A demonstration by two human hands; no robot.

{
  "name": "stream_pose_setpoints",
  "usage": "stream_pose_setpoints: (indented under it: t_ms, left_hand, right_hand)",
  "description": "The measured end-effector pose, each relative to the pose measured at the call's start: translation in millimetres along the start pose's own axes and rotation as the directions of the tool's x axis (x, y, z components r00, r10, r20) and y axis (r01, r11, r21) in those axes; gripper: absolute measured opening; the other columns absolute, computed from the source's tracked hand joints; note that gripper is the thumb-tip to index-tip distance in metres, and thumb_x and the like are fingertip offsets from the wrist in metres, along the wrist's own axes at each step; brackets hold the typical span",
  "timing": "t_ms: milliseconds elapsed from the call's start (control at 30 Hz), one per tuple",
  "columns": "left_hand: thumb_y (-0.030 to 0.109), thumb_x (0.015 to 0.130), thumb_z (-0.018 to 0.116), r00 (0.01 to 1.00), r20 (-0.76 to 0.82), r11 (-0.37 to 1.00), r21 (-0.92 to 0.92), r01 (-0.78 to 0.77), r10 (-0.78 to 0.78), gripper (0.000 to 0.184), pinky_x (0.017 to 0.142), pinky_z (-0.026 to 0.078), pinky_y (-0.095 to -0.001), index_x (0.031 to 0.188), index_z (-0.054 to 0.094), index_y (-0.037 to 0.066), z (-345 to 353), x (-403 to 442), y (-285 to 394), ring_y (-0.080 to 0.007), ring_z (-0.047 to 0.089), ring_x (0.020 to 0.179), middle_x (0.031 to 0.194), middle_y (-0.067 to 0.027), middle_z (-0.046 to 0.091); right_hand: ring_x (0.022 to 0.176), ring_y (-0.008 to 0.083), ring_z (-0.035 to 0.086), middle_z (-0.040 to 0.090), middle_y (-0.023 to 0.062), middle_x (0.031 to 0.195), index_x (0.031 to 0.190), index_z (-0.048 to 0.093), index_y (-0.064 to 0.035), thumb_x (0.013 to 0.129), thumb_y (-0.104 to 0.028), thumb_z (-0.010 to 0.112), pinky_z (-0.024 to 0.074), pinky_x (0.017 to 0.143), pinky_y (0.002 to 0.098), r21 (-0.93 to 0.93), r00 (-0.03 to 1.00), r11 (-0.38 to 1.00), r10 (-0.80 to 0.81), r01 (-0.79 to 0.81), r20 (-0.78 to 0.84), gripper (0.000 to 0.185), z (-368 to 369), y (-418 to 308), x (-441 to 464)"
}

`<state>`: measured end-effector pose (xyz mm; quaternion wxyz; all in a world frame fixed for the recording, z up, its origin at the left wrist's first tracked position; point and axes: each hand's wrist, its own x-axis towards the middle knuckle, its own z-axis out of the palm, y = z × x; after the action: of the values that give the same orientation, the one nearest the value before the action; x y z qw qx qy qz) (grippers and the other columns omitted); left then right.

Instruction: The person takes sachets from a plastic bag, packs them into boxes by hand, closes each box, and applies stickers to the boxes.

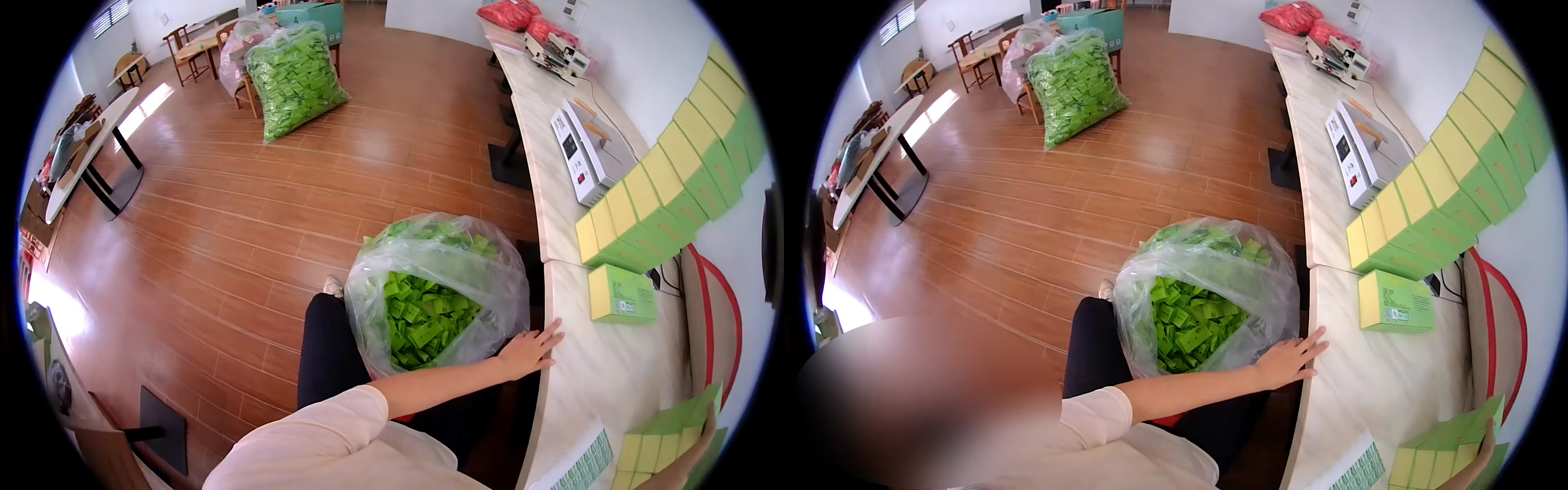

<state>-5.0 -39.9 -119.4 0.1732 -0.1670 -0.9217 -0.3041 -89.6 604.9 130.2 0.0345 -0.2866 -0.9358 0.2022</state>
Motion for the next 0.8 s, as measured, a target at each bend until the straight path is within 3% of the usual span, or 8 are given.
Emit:
stream_pose_setpoints:
  t_ms: [200, 267, 367, 433, 500, 667, 767, 800]
  left_hand:
    - [0.038, 0.088, 0.057, 0.997, 0.046, 0.988, -0.141, 0.064, -0.058, 0.063, 0.08, 0.052, -0.0407, 0.141, 0.037, 0.01, 4.2, 3.0, -2.3, -0.0329, 0.062, 0.095, 0.154, -0.0126, 0.021]
    - [0.034, 0.086, 0.059, 0.996, 0.05, 0.966, -0.245, 0.078, -0.068, 0.061, 0.079, 0.052, -0.0425, 0.139, 0.039, 0.01, -2.3, 2.1, -3.0, -0.0336, 0.062, 0.096, 0.152, -0.0124, 0.025]
    - [0.022, 0.087, 0.057, 0.994, 0.042, 0.85, -0.515, 0.107, -0.1, 0.043, 0.084, 0.051, -0.042, 0.128, 0.051, 0.01, -7.0, 2.3, -11.0, -0.0338, 0.058, 0.109, 0.147, -0.0137, 0.035]
    - [0.019, 0.091, 0.055, 0.986, -0.073, 0.739, -0.671, 0.063, -0.151, 0.034, 0.087, 0.049, -0.034, 0.124, 0.053, 0.01, -10.3, -0.8, -16.5, -0.0269, 0.061, 0.101, 0.129, -0.0121, 0.053]
    - [0.019, 0.093, 0.055, 0.961, 0.07, 0.675, -0.698, 0.239, -0.268, 0.032, 0.088, 0.048, -0.0324, 0.124, 0.053, 0.008, -46.0, -5.6, -13.6, -0.024, 0.061, 0.098, 0.118, -0.0128, 0.059]
    - [0.023, 0.097, 0.052, 0.921, -0.108, 0.543, -0.831, 0.122, -0.373, 0.035, 0.095, 0.044, -0.0354, 0.124, 0.051, 0.001, -71.1, -23.2, -9.8, -0.0241, 0.057, 0.107, 0.113, -0.014, 0.059]
    - [0.029, 0.095, 0.052, 0.932, -0.096, 0.572, -0.81, 0.131, -0.349, 0.039, 0.096, 0.041, -0.0379, 0.121, 0.051, 0.001, -67.7, -26.2, -1.5, -0.0285, 0.052, 0.11, 0.115, -0.0159, 0.054]
    - [0.03, 0.094, 0.053, 0.93, -0.211, 0.713, -0.697, 0.072, -0.3, 0.039, 0.096, 0.04, -0.0393, 0.12, 0.05, 0.001, -55.5, -25.8, -3.7, -0.0314, 0.051, 0.11, 0.114, -0.0169, 0.052]
  right_hand:
    - [0.125, 0.0344, 0.046, 0.049, 0.0238, 0.135, 0.134, 0.047, 0.0004, 0.075, -0.062, 0.065, 0.0335, 0.107, 0.0401, -0.031, 0.986, 0.986, -0.164, 0.164, 0.0, 0.087, -21.8, -22.3, 8.6]
    - [0.118, 0.0362, 0.051, 0.053, 0.0247, 0.129, 0.132, 0.049, 0.0012, 0.07, -0.054, 0.074, 0.038, 0.102, 0.0424, -0.354, 0.899, 0.912, -0.32, 0.207, -0.299, 0.087, 4.6, -75.0, -39.3]
    - [0.117, 0.0336, 0.053, 0.057, 0.0204, 0.125, 0.139, 0.041, -0.0019, 0.069, -0.054, 0.074, 0.0389, 0.101, 0.0448, -0.59, 0.808, 0.766, -0.504, 0.255, -0.305, 0.093, 71.9, -147.3, -153.2]
    - [0.117, 0.034, 0.053, 0.051, 0.02, 0.132, 0.139, 0.041, -0.0051, 0.065, -0.045, 0.077, 0.0386, 0.099, 0.0456, -0.38, 0.792, 0.796, -0.571, 0.471, -0.215, 0.091, 116.1, -182.6, -227.0]
    - [0.123, 0.0371, 0.045, 0.045, 0.0223, 0.137, 0.14, 0.039, -0.0056, 0.062, -0.043, 0.076, 0.0331, 0.103, 0.049, -0.375, 0.616, 0.651, -0.754, 0.66, -0.226, 0.094, 157.1, -192.9, -284.6]
    - [0.132, 0.0399, 0.032, 0.032, 0.023, 0.146, 0.144, 0.033, -0.0075, 0.061, -0.043, 0.075, 0.0268, 0.106, 0.0503, -0.032, 0.59, 0.59, -0.807, 0.807, 0.015, 0.099, 202.2, -217.7, -373.0]
    - [0.136, 0.0391, 0.024, 0.025, 0.0211, 0.149, 0.145, 0.031, -0.0075, 0.062, -0.05, 0.075, 0.0289, 0.105, 0.0489, -0.007, 0.464, 0.47, -0.87, 0.883, 0.168, 0.103, 233.3, -203.8, -360.0]
    - [0.133, 0.0375, 0.029, 0.031, 0.0214, 0.146, 0.143, 0.033, -0.0059, 0.07, -0.05, 0.07, 0.0319, 0.103, 0.0479, 0.097, 0.41, 0.429, -0.896, 0.898, 0.17, 0.093, 238.4, -201.9, -348.5]
